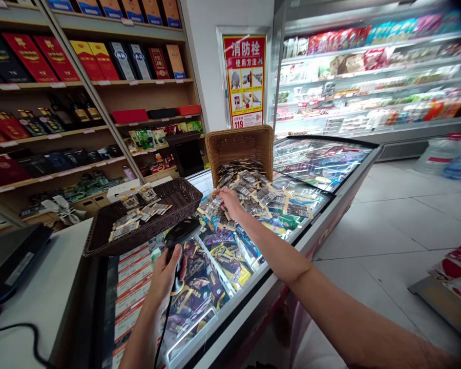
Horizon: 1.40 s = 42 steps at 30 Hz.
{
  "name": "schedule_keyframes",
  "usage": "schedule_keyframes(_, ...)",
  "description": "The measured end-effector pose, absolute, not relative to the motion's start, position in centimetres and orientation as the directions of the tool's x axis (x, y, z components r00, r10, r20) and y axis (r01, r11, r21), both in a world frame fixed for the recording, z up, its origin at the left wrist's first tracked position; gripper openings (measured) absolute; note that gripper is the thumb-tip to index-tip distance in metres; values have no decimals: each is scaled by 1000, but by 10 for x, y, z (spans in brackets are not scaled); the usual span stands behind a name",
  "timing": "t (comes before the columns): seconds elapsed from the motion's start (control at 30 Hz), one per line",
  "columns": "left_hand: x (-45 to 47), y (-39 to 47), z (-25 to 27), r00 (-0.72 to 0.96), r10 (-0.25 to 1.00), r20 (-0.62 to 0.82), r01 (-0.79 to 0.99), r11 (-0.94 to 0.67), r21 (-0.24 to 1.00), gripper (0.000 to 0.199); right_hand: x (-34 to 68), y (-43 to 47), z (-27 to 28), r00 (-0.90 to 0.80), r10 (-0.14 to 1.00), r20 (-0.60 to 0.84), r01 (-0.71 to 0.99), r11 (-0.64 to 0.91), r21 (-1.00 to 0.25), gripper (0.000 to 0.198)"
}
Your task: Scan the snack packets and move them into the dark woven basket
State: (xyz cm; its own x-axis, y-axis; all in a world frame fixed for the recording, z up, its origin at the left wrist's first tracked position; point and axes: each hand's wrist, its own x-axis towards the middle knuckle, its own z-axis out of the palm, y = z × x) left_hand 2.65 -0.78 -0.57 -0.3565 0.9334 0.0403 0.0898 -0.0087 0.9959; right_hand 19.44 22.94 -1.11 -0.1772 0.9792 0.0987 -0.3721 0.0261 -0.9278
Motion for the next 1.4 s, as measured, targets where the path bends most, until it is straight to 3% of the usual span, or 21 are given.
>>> schedule_keyframes(0.17,19,-3,-13,-389,920,45,82,-14,997,56,203,229,-1,40,981,192,-325,194,-926,19)
schedule_keyframes(0.33,21,-5,-10,-419,907,38,70,-10,998,55,213,228,7,192,969,158,-235,202,-951,20)
schedule_keyframes(0.6,23,-7,-4,-412,911,22,57,2,998,50,254,225,18,148,985,84,-39,90,-995,23)
schedule_keyframes(0.8,23,-9,-3,-401,916,0,66,29,997,48,301,196,-21,74,994,74,234,55,-971,31)
schedule_keyframes(0.87,25,-9,-2,-401,916,-4,60,31,998,49,311,187,-39,80,993,91,340,59,-939,32)
schedule_keyframes(0.93,26,-9,-2,-406,914,-4,49,26,998,51,316,180,-55,93,974,208,475,140,-869,30)
schedule_keyframes(1.1,24,-6,-4,-426,905,11,30,2,1000,54,313,171,-78,67,869,490,761,273,-589,26)
schedule_keyframes(1.27,14,-3,-7,-412,911,9,16,-3,1000,60,303,164,-64,51,818,573,842,274,-466,22)
schedule_keyframes(1.4,9,-6,-2,-504,864,-1,-10,-4,1000,64,264,168,-30,-126,817,563,792,424,-439,24)
